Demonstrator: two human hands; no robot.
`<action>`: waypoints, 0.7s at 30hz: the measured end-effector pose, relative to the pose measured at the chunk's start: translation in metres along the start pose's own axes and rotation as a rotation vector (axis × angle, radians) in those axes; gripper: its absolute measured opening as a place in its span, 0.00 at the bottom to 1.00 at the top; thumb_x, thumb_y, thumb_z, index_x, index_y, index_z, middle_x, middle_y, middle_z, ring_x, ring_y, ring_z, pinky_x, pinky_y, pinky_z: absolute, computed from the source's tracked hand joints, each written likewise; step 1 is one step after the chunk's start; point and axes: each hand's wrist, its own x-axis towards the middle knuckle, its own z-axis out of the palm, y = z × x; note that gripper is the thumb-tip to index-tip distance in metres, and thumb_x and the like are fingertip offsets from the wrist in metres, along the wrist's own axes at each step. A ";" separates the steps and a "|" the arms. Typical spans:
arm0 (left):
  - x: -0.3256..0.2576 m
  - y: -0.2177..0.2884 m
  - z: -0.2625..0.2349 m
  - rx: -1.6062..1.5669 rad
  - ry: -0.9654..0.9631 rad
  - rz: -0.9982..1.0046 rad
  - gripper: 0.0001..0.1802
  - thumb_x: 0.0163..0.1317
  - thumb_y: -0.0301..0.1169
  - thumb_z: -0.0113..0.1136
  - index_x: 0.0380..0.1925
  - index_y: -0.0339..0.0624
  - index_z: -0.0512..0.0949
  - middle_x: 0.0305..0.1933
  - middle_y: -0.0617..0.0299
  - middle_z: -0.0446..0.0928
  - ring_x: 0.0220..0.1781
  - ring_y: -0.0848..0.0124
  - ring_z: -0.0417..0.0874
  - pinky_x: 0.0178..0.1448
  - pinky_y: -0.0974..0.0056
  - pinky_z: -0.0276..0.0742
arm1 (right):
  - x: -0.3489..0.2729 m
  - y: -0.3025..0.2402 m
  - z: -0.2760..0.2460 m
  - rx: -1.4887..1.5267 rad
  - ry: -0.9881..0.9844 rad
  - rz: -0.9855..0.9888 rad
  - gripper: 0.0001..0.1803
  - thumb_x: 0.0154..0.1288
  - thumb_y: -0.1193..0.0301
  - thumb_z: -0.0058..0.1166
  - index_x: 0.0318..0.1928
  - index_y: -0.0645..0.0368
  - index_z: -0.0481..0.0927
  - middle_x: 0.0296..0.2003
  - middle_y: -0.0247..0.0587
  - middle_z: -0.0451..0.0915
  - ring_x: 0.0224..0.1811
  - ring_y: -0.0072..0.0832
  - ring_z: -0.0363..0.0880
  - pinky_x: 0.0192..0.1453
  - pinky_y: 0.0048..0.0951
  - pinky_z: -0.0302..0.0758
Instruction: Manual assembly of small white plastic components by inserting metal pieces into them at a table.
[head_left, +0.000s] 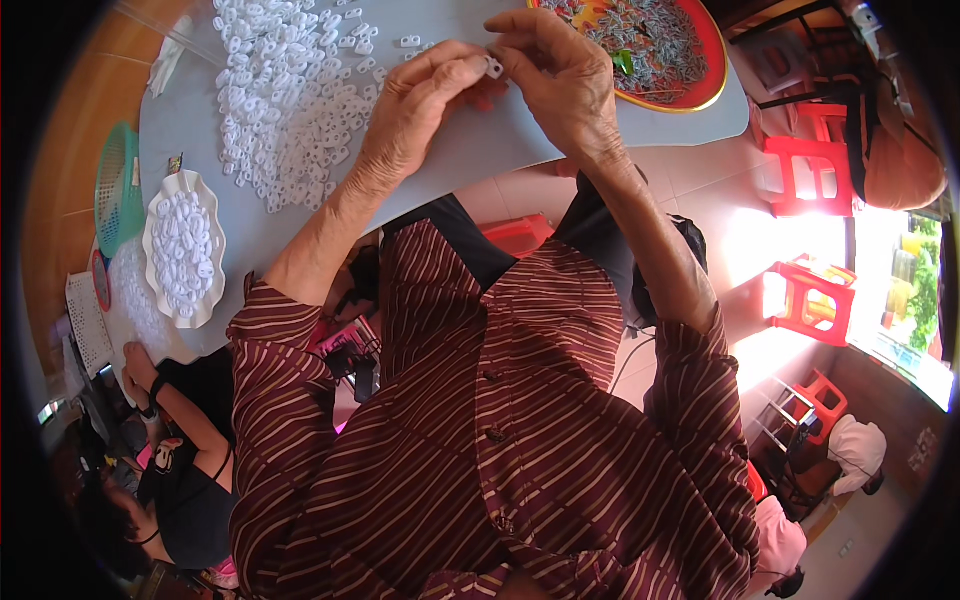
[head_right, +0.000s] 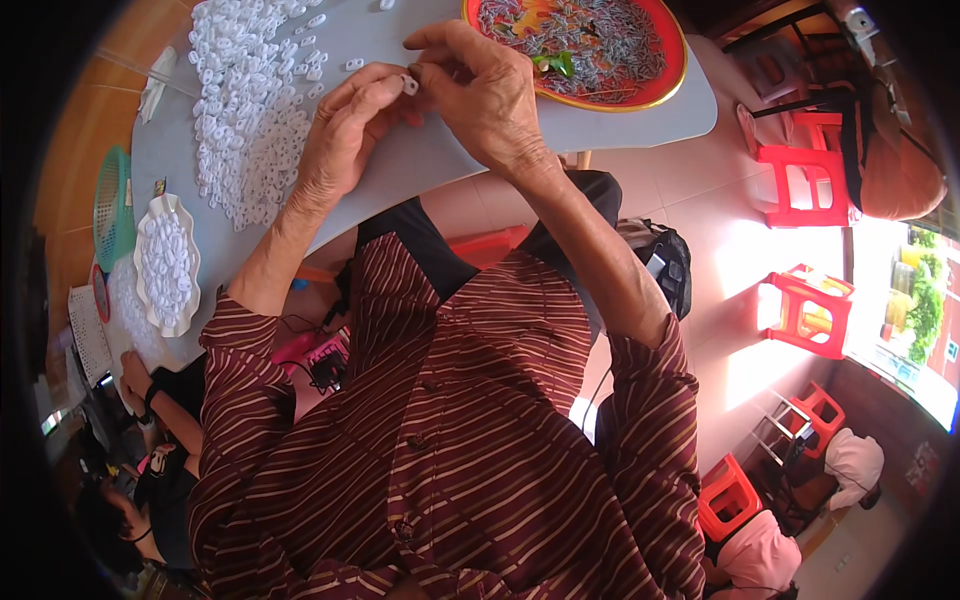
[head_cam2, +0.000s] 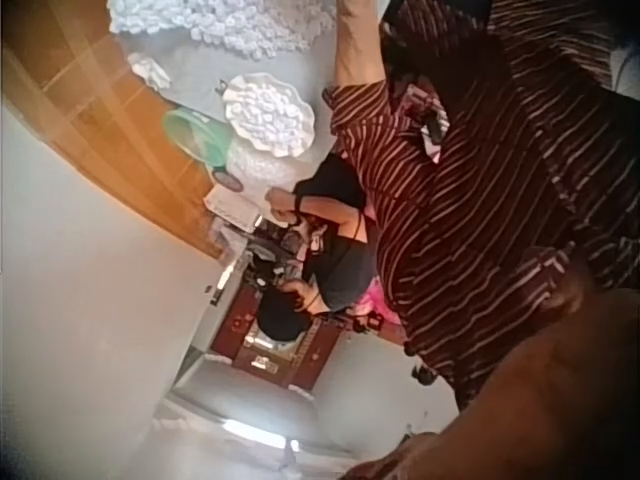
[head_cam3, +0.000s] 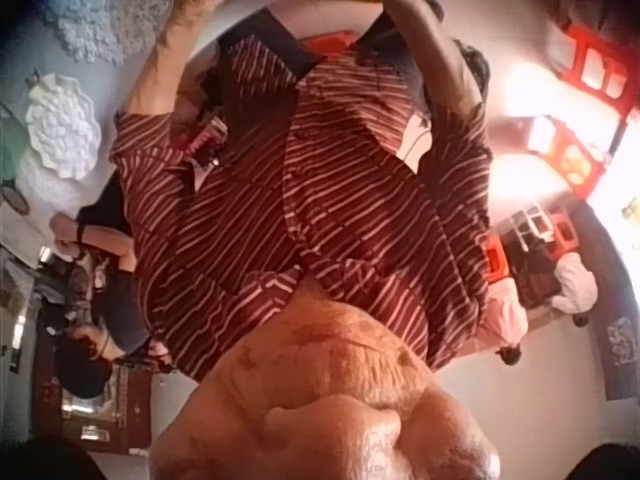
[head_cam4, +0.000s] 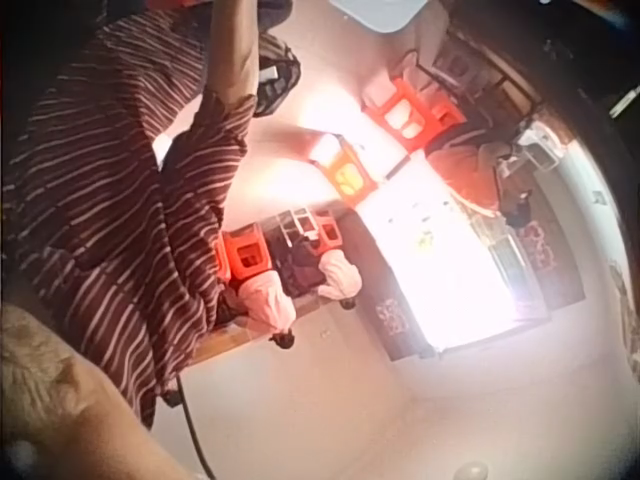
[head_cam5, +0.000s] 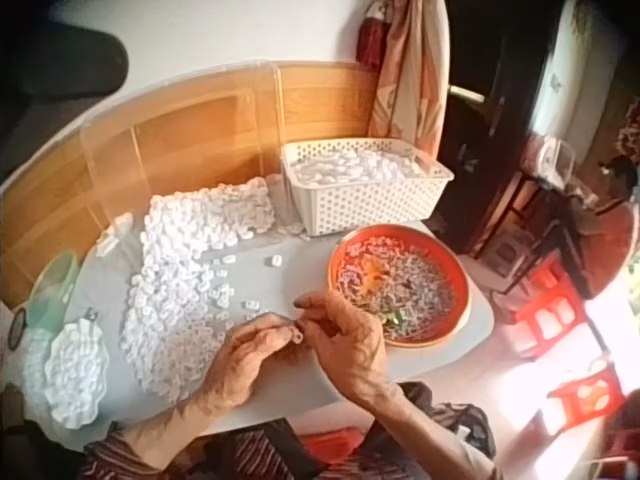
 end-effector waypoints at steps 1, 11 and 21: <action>0.001 0.001 -0.001 -0.113 -0.019 -0.053 0.13 0.64 0.35 0.54 0.38 0.35 0.78 0.33 0.60 0.79 0.38 0.74 0.77 0.46 0.69 0.73 | 0.000 0.001 0.000 0.000 0.002 0.001 0.12 0.57 0.79 0.54 0.43 0.60 0.78 0.29 0.36 0.82 0.31 0.19 0.80 0.37 0.21 0.77; 0.006 -0.004 -0.009 -0.151 0.059 -0.008 0.14 0.63 0.35 0.54 0.40 0.35 0.77 0.36 0.58 0.79 0.40 0.69 0.80 0.46 0.67 0.74 | -0.004 0.023 0.009 0.121 0.110 -0.009 0.12 0.56 0.79 0.57 0.42 0.59 0.80 0.30 0.35 0.82 0.32 0.19 0.80 0.38 0.21 0.77; 0.009 0.000 -0.013 -0.098 -0.046 -0.044 0.12 0.63 0.33 0.54 0.38 0.35 0.77 0.36 0.60 0.78 0.38 0.72 0.79 0.44 0.67 0.74 | -0.007 0.017 0.017 0.020 0.113 -0.018 0.11 0.59 0.79 0.57 0.43 0.60 0.81 0.31 0.29 0.81 0.32 0.14 0.76 0.38 0.17 0.73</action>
